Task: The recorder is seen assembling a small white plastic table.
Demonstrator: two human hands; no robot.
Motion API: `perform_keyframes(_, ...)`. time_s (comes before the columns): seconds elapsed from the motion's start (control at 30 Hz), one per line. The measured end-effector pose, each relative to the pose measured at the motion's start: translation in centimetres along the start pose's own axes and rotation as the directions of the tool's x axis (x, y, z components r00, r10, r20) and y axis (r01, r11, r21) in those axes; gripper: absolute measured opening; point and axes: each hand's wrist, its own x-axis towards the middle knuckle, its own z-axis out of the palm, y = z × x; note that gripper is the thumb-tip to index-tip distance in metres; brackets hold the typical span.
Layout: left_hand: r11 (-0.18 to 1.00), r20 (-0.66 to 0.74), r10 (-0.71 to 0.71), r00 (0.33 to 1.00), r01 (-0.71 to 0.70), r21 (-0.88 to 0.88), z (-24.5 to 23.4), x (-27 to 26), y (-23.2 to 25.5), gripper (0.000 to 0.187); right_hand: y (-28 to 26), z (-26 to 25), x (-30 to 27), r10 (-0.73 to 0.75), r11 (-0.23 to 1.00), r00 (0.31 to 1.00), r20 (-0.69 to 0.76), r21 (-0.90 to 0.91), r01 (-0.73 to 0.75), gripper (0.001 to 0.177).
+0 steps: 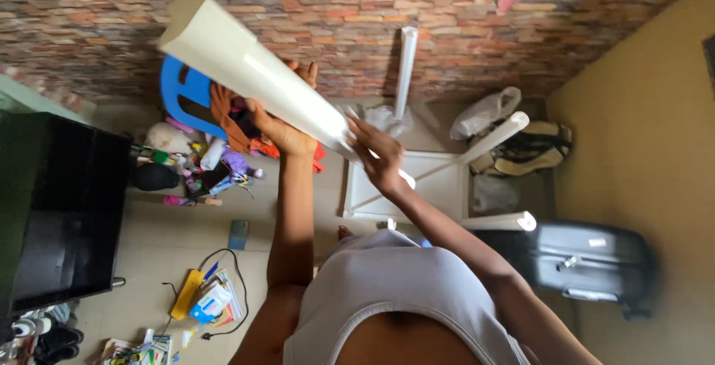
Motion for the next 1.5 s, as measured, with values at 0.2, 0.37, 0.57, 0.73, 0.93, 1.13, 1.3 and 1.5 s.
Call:
perform_keyframes(0.2, 1.000, -0.068, -0.013, 0.998, 0.011, -0.028, 3.0, -2.3, 0.1, 0.081, -2.9, -0.6, 4.6, 0.186, 0.978, 0.970, 0.156, 0.069, -0.199, 0.045)
perform_keyframes(0.37, 0.994, -0.029, 0.054, 0.998, -0.057, -0.095, 1.2, -1.1, 2.9, 0.075, 2.2, -3.6, -3.8, 0.188, 0.982, 0.929, 0.318, -0.083, -0.170, 0.046)
perform_keyframes(0.57, 0.999, -0.040, 0.003, 0.999, -0.005, -0.037, -0.2, -0.1, 2.8, 0.069, 7.6, -4.0, -7.6, 0.455, 0.813, 0.665, 0.592, 0.029, -0.582, 0.052)
perform_keyframes(0.73, 0.997, 0.012, -0.077, 0.997, 0.077, -0.011, 0.6, -0.4, -0.6, 0.071, 3.4, -1.4, -1.8, 0.548, 0.776, 0.694, 0.467, 0.026, -0.631, 0.053)
perform_keyframes(0.93, 0.998, -0.063, 0.061, 0.996, -0.059, 0.036, 3.3, 0.8, 4.2, 0.068, 3.4, -6.6, -4.0, 0.307, 0.930, 0.800, 0.515, 0.014, -0.367, 0.048)
perform_keyframes(1.13, 0.987, -0.297, 0.147, 0.943, -0.121, 0.106, -0.4, 2.7, 8.1, 0.061, 9.1, -11.2, -12.4, 0.507, 0.782, 0.491, 0.708, -0.139, -0.607, 0.054)
perform_keyframes(1.3, 0.972, -0.107, 0.202, 0.974, -0.185, 0.148, -3.9, 5.3, 8.7, 0.073, 15.7, -11.8, -15.0, 0.646, 0.569, 0.304, 0.700, -0.177, -0.803, 0.063)
perform_keyframes(1.5, 0.931, -0.156, 0.241, 0.958, -0.183, 0.315, -4.9, 6.5, 12.8, 0.085, 18.4, -13.9, -17.4, 0.464, 0.625, 0.329, 0.823, -0.040, -0.780, 0.072)
